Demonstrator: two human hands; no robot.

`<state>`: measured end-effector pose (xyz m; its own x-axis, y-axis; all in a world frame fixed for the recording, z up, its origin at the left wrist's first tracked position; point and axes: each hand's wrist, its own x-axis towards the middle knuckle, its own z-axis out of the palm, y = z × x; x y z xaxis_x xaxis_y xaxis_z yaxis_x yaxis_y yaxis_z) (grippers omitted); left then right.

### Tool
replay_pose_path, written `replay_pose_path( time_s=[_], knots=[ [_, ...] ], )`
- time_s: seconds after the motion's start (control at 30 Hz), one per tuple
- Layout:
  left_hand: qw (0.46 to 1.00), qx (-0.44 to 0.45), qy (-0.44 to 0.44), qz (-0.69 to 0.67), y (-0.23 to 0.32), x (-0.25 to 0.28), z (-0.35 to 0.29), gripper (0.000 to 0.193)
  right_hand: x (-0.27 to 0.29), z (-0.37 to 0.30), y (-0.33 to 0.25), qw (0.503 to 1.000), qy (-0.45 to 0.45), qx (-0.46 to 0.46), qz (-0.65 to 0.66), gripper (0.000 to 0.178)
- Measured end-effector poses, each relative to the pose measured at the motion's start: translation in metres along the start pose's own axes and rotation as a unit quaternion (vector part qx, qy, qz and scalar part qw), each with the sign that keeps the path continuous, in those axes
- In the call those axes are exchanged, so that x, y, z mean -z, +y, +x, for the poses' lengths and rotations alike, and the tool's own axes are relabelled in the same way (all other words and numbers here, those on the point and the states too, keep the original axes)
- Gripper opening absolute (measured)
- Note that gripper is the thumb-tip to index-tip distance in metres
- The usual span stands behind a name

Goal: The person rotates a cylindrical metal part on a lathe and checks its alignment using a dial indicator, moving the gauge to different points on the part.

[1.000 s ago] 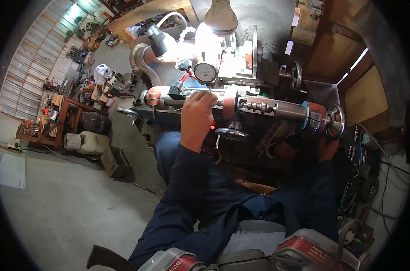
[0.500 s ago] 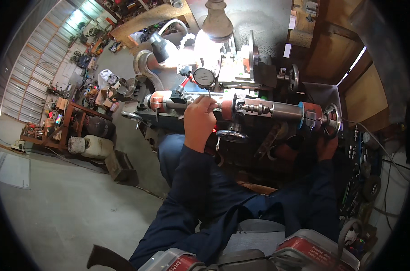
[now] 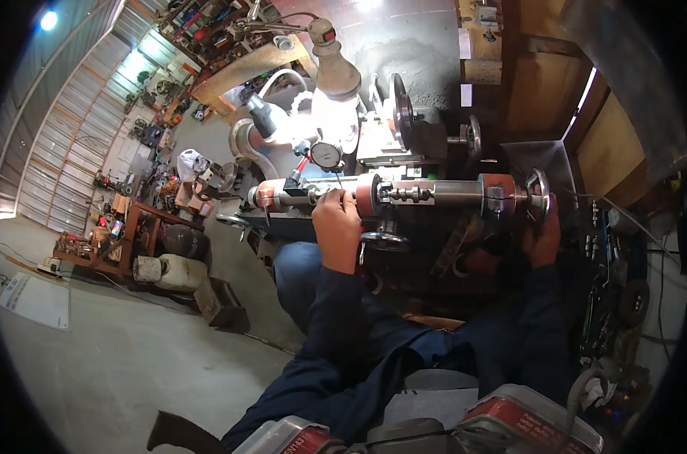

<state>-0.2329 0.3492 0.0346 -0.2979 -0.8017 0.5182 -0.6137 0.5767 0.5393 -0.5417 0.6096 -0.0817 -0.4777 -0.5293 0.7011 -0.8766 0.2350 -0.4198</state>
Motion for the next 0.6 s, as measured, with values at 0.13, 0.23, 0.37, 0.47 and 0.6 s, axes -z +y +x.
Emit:
replay_pose_path(
  time_s=[0.13, 0.23, 0.37, 0.47, 0.6],
  knots=[
    [0.983, 0.134, -0.039, -0.119, 0.015, 0.006, -0.002, 0.016, 0.014, 0.014, -0.001, 0.998, -0.039, -0.049, 0.007, 0.064],
    [0.972, 0.137, 0.032, -0.189, 0.017, 0.008, -0.001, 0.016, 0.018, 0.019, -0.001, 0.996, -0.050, -0.075, 0.013, 0.054],
    [0.922, 0.052, 0.199, -0.328, -0.006, 0.005, 0.008, 0.009, 0.034, 0.027, -0.001, 0.988, -0.128, -0.087, 0.012, 0.042],
    [0.904, 0.015, 0.254, -0.343, -0.032, 0.004, 0.009, 0.010, 0.057, 0.032, -0.012, 0.992, -0.117, -0.015, -0.036, 0.025],
    [0.905, 0.062, 0.262, -0.330, -0.056, -0.001, 0.008, 0.012, 0.086, 0.055, -0.021, 0.943, -0.223, -0.213, 0.121, 0.011]
  ],
)
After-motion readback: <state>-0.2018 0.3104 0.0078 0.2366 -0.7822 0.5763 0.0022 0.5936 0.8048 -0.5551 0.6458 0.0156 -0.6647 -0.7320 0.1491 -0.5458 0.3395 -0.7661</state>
